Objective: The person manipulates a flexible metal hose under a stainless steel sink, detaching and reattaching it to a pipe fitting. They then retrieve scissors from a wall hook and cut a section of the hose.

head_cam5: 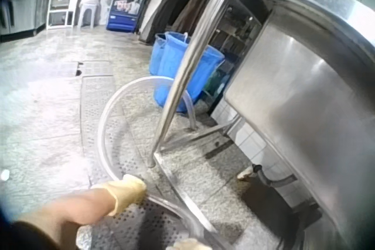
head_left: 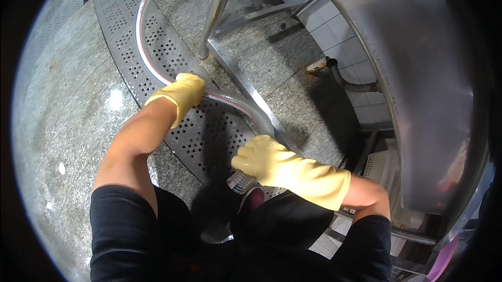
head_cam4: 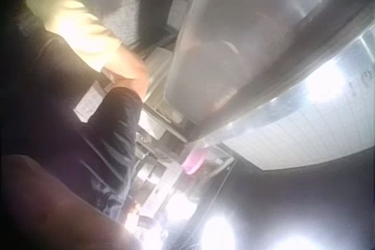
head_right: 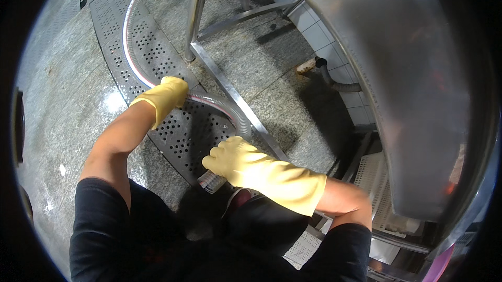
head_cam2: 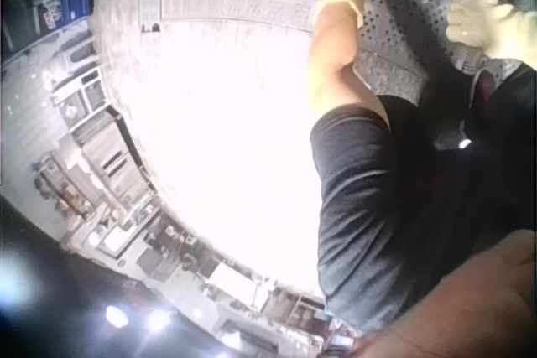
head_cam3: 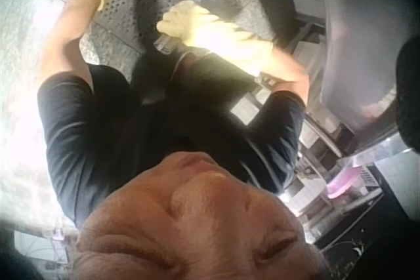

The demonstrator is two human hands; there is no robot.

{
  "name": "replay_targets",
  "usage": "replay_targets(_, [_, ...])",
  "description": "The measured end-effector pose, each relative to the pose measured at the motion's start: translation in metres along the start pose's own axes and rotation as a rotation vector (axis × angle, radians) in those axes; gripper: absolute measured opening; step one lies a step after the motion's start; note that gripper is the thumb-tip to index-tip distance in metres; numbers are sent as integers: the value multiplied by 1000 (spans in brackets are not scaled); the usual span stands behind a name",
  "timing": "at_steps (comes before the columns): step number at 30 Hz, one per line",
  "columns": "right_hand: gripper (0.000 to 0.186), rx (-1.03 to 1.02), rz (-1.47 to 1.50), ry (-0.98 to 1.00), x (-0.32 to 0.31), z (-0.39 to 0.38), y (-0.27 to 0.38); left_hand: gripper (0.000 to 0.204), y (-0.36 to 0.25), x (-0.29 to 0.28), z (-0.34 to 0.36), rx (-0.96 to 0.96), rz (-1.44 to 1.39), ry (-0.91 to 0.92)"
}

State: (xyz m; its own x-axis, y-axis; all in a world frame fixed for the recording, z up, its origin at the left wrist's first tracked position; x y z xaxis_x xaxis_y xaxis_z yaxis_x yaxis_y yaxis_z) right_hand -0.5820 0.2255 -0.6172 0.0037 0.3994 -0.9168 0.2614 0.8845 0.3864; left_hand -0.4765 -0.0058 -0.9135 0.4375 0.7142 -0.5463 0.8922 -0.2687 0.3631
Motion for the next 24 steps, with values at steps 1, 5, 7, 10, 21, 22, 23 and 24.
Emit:
replay_targets(1, [22,-31,-16,-40,-1,-1,4,37,5,4,1,-13,-7,6])
replay_targets(5, [17,-89,-157,-178,-37,-17,17,35,28,-66,-87,88,-218,-215])
replay_targets(7, [16,-114,-220,-204,-51,-21,24,35,43,-76,-101,93,-349,-263])
replay_targets(10, [19,-25,-386,3,-60,-39,14,46,52,-109,-134,137,-514,-338])
replay_targets(21, [26,190,-499,-146,-99,-140,-31,71,15,-158,-162,321,-928,-292])
replay_targets(22, [25,185,-510,-136,-91,-148,-35,70,19,-154,-159,372,-904,-296])
replay_targets(23, [24,177,-525,-120,-85,-156,-39,69,26,-149,-155,422,-880,-299])
replay_targets(24, [23,169,-536,-109,-78,-163,-44,68,34,-142,-151,468,-847,-300])
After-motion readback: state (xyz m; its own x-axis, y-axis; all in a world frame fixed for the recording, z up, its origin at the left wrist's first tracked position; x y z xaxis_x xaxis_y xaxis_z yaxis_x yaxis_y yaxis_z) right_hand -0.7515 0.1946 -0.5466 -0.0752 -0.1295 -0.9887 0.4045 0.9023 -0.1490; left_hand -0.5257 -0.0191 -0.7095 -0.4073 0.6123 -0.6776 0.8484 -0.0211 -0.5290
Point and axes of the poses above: each hand's wrist, its own z-axis towards the middle knuckle, its own x-axis out of the palm, y = z × x, the point moved 10 cm from there along z, towards the middle knuckle, and after that the axes turned 13 degrees about -x, right-handed, at the moved point
